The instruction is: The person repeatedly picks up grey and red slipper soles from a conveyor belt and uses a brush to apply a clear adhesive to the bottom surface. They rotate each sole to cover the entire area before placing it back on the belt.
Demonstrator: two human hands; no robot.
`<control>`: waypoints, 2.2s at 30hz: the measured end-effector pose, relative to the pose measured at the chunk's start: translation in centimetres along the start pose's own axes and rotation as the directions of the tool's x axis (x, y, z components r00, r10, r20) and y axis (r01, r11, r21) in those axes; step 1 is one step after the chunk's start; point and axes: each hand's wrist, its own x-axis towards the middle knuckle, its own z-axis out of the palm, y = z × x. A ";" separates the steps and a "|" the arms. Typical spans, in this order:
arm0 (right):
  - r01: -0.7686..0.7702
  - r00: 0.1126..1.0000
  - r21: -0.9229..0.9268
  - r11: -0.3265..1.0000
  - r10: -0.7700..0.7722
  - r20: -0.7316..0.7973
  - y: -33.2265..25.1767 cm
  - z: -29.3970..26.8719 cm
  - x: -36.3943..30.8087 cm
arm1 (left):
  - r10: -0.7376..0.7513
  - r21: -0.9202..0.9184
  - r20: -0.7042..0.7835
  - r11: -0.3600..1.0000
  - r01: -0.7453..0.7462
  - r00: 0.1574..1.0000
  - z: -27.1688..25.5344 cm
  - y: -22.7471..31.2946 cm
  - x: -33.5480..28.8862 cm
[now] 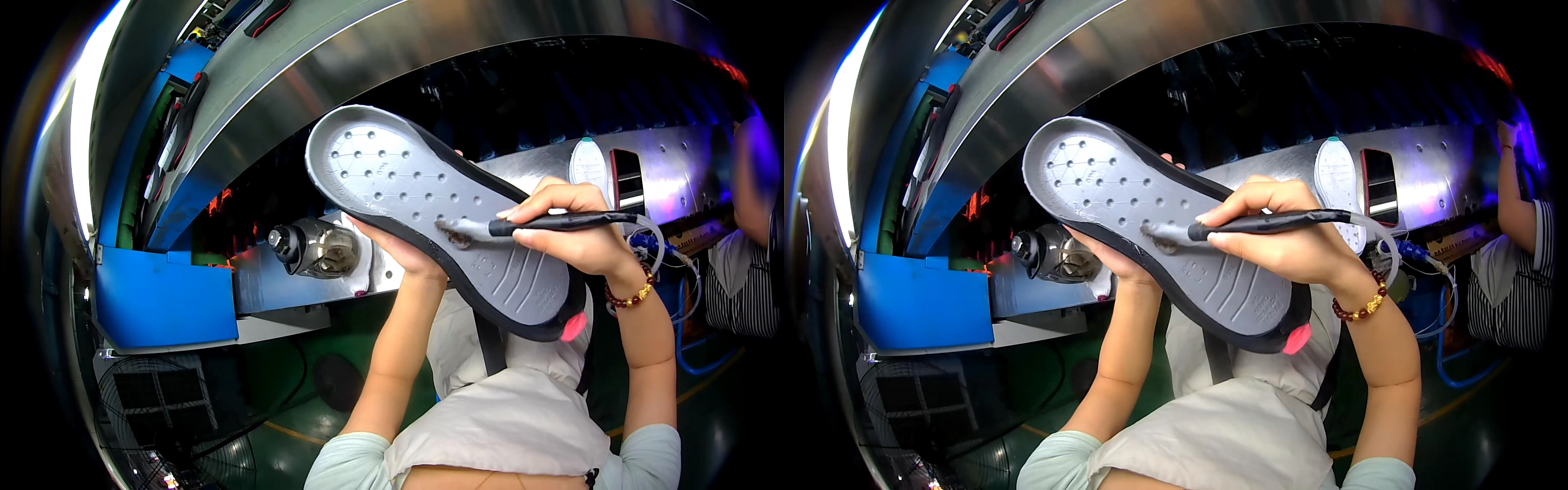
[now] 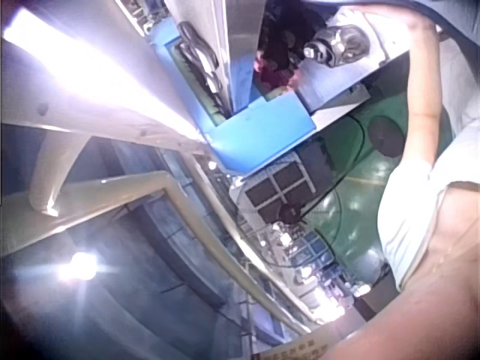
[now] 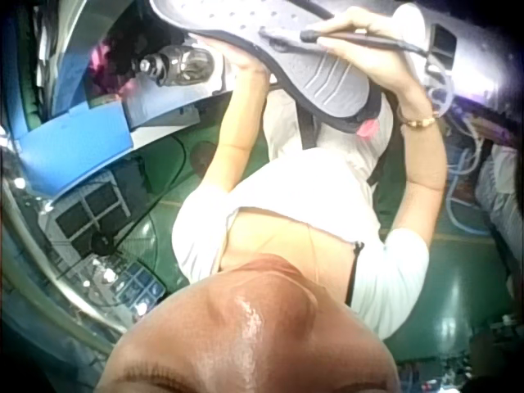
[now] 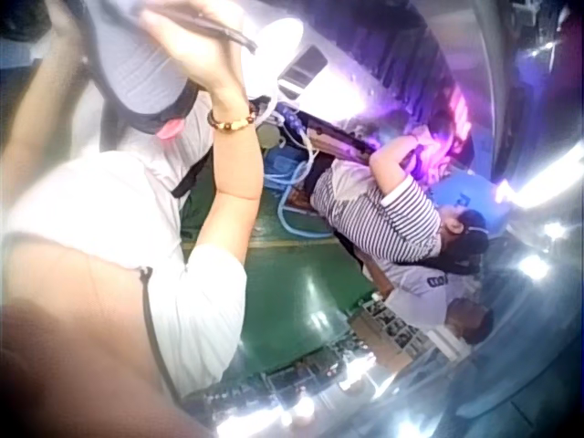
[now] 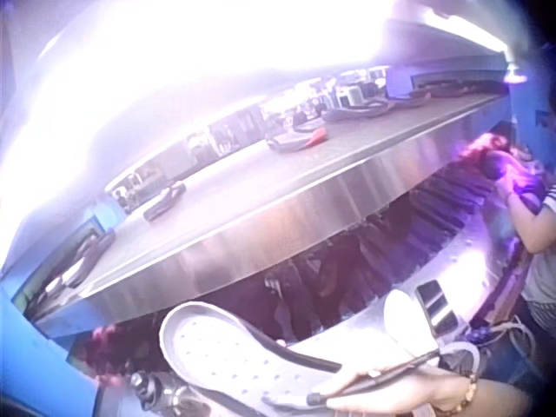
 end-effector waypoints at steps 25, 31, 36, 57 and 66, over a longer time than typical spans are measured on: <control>0.075 0.941 0.114 0.991 -0.108 0.320 -0.3 -0.9 -3.3 | 0.119 0.147 -0.054 0.983 -0.110 0.991 0.5 3.5 0.8; 0.065 0.970 -0.052 0.997 -0.050 0.239 0.4 -0.4 -4.3 | 0.313 0.394 -0.224 0.895 -0.208 0.923 -1.8 4.7 1.7; -0.087 0.988 0.258 0.962 0.051 0.143 0.6 -1.8 -5.0 | 0.261 0.341 -0.195 0.922 -0.185 0.945 -1.6 5.4 1.8; -0.182 0.958 0.827 0.532 0.285 0.028 -2.3 2.5 -3.2 | 0.166 -0.074 0.351 0.986 -0.149 0.922 2.3 2.4 -2.2; 0.152 0.984 0.084 0.985 -0.159 0.078 -3.7 4.0 -4.1 | 0.114 -0.140 0.024 0.984 -0.109 0.993 0.5 3.2 -3.5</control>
